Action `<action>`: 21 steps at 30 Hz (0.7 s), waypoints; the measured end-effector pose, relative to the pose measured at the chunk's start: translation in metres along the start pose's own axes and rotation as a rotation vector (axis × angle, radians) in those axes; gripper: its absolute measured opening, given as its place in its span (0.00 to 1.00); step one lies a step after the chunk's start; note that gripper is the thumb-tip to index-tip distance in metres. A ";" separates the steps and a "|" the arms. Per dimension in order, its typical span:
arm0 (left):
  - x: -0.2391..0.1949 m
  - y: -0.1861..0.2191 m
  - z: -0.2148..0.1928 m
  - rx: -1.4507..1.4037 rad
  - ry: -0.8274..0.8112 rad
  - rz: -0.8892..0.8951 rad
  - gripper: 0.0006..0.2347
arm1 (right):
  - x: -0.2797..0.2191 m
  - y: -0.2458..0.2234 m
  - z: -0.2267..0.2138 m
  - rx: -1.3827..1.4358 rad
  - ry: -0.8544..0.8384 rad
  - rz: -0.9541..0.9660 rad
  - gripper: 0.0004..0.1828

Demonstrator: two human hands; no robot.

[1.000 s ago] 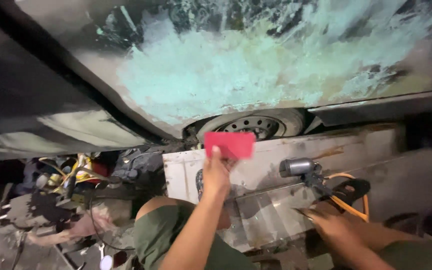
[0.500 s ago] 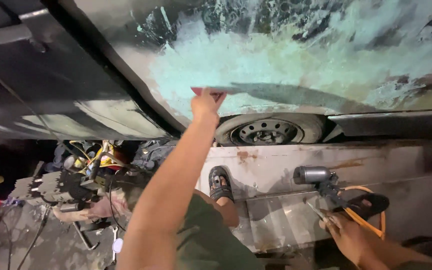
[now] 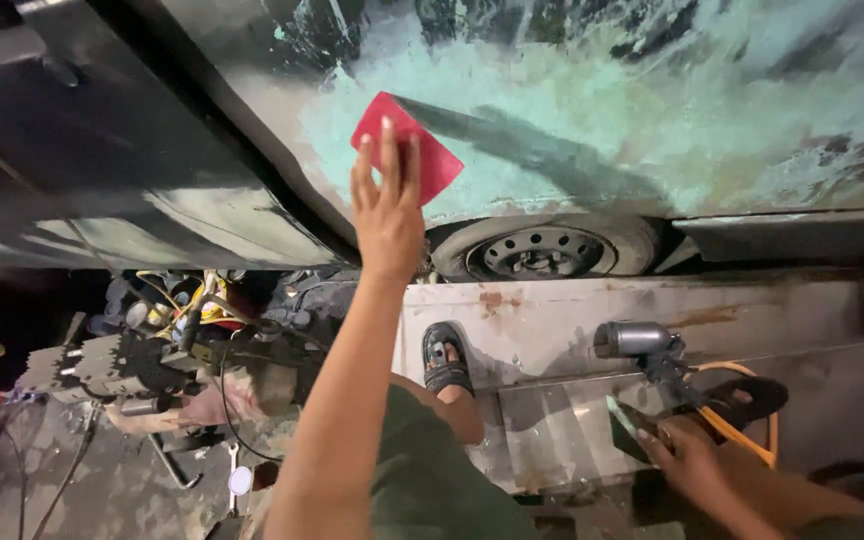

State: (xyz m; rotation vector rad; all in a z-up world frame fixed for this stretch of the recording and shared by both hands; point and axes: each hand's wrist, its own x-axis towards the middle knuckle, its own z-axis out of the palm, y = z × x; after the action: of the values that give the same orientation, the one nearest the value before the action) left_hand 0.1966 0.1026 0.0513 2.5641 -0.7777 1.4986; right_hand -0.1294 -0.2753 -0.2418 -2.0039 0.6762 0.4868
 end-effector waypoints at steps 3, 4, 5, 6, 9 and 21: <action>-0.026 0.009 0.046 0.231 -0.251 -0.060 0.27 | -0.011 -0.013 0.002 0.020 0.009 -0.017 0.18; -0.034 0.015 0.055 0.180 -0.306 -0.106 0.31 | -0.009 -0.009 0.003 0.030 0.082 -0.122 0.16; -0.043 0.022 0.065 0.127 -0.360 -0.150 0.35 | -0.008 -0.004 0.004 0.042 0.158 -0.226 0.15; -0.052 0.030 0.072 0.123 -0.361 -0.150 0.35 | -0.013 -0.013 -0.001 0.041 0.160 -0.223 0.15; -0.078 0.055 0.092 0.158 -0.190 -0.198 0.30 | -0.019 -0.026 -0.011 0.119 0.078 0.034 0.15; -0.130 0.075 0.044 -0.234 -1.884 -0.043 0.09 | -0.027 -0.131 0.008 0.496 0.207 0.160 0.13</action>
State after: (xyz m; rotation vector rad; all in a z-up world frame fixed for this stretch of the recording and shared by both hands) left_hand 0.1457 0.0749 -0.0941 2.9383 -0.6995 -1.3868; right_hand -0.0675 -0.2074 -0.1451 -1.5475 0.9846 0.1771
